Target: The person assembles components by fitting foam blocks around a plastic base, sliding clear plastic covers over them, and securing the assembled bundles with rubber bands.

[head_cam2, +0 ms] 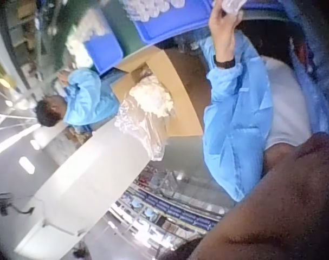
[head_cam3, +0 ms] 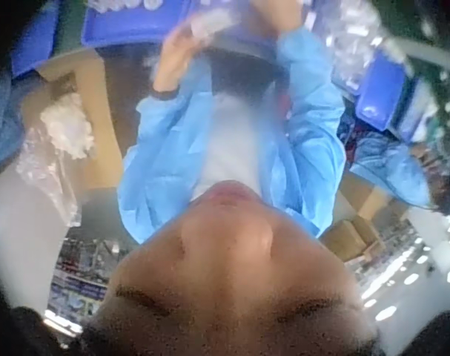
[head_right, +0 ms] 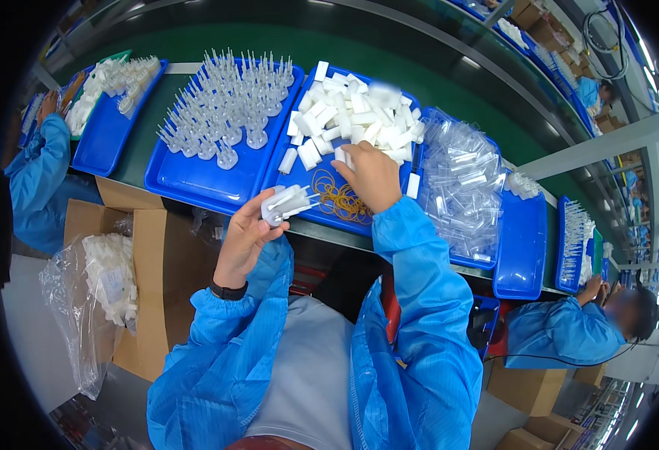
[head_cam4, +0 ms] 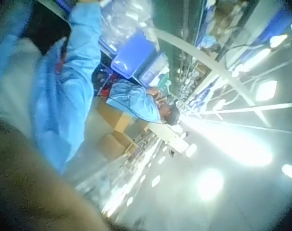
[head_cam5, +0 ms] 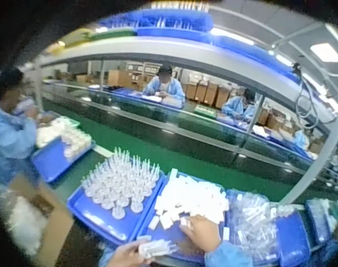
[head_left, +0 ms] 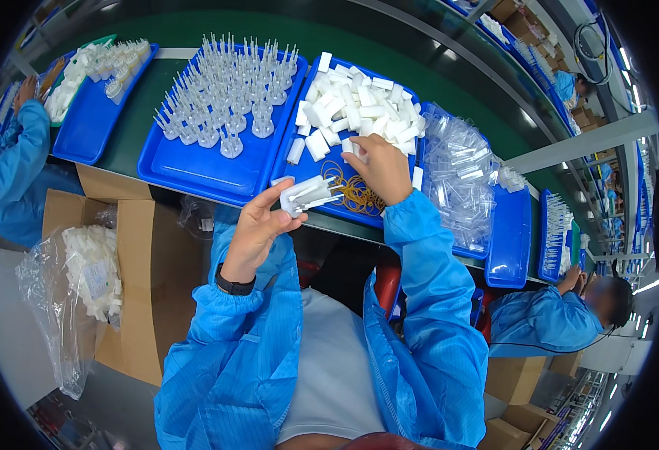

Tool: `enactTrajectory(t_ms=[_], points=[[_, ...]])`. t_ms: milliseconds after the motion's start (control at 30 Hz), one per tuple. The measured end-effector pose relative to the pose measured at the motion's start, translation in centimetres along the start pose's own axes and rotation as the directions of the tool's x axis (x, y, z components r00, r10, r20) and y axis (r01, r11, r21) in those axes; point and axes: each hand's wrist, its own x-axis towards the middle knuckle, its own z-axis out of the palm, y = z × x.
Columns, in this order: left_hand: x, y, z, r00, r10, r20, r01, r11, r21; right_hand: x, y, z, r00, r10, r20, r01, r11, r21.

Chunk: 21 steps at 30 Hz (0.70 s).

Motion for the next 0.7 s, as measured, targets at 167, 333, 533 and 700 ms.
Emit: enactTrajectory(t_ms=[167, 333, 533, 700], points=[[-0.1, 0.1, 0.0, 1.000, -0.012, -0.013, 0.013, 0.999, 0.031, 0.4, -0.3, 1.5, 0.992, -0.111, -0.063, 0.088, 0.952, -0.295], [0.0, 0.2, -0.3, 1.000, -0.003, -0.029, 0.004, 0.999, 0.048, 0.1, -0.8, 1.1, 0.977, -0.195, -0.081, 0.171, 0.956, -0.237], [0.2, 0.0, -0.4, 0.997, 0.044, -0.056, -0.039, 0.995, 0.097, -1.3, -2.4, -2.0, 0.994, -0.082, -0.079, 0.089, 0.991, 0.096], [0.3, -0.1, -0.2, 0.996, 0.069, -0.062, -0.058, 0.985, 0.161, -2.7, -3.5, -5.0, 0.997, -0.072, 0.018, 0.062, 0.940, 0.337]])
